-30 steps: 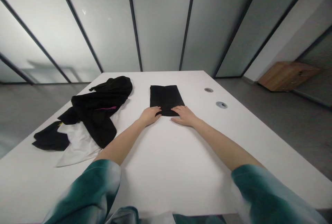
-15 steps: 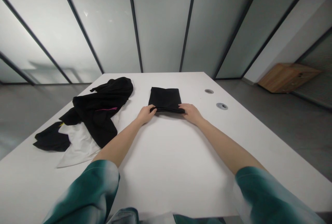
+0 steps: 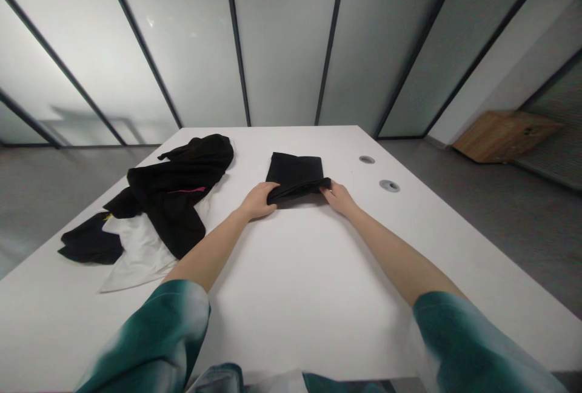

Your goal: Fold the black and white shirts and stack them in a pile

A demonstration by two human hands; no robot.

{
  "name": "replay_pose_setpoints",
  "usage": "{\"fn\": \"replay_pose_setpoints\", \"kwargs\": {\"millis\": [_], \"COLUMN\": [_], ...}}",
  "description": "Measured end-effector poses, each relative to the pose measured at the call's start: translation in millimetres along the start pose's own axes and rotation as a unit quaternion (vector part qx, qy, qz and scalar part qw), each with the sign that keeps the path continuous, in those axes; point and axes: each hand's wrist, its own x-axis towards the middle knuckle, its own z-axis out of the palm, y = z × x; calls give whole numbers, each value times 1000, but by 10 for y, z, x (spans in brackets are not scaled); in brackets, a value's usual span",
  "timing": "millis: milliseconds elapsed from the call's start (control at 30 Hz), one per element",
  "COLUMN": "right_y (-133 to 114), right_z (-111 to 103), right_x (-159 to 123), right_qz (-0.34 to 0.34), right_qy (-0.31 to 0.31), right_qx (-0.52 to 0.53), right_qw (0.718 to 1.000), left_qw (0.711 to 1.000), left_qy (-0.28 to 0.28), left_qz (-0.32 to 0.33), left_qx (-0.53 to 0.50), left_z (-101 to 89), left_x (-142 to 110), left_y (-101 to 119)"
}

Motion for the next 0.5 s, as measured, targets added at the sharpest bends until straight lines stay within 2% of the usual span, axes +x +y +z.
{"fn": "replay_pose_setpoints", "kwargs": {"millis": [100, 200, 333, 400, 500], "right_y": [50, 90, 107, 102, 97], "right_z": [0, 13, 16, -6, -60], "right_x": [12, 24, 30, 18, -13], "right_qz": [2, -1, 15, 10, -42], "right_qy": [9, 29, 50, 43, -1], "right_qx": [38, 79, 118, 119, 74], "right_qw": [999, 996, 992, 992, 996], "left_qw": [999, 996, 985, 986, 997], "left_qy": [12, 7, 59, 78, 40], "left_qz": [-29, -81, -150, -136, -56], "left_qx": [-11, -27, -59, -58, -25], "left_z": [6, -1, -19, -21, -4], "left_x": [13, 25, 34, 35, 32], "left_y": [-111, -133, -86, -83, -125]}}
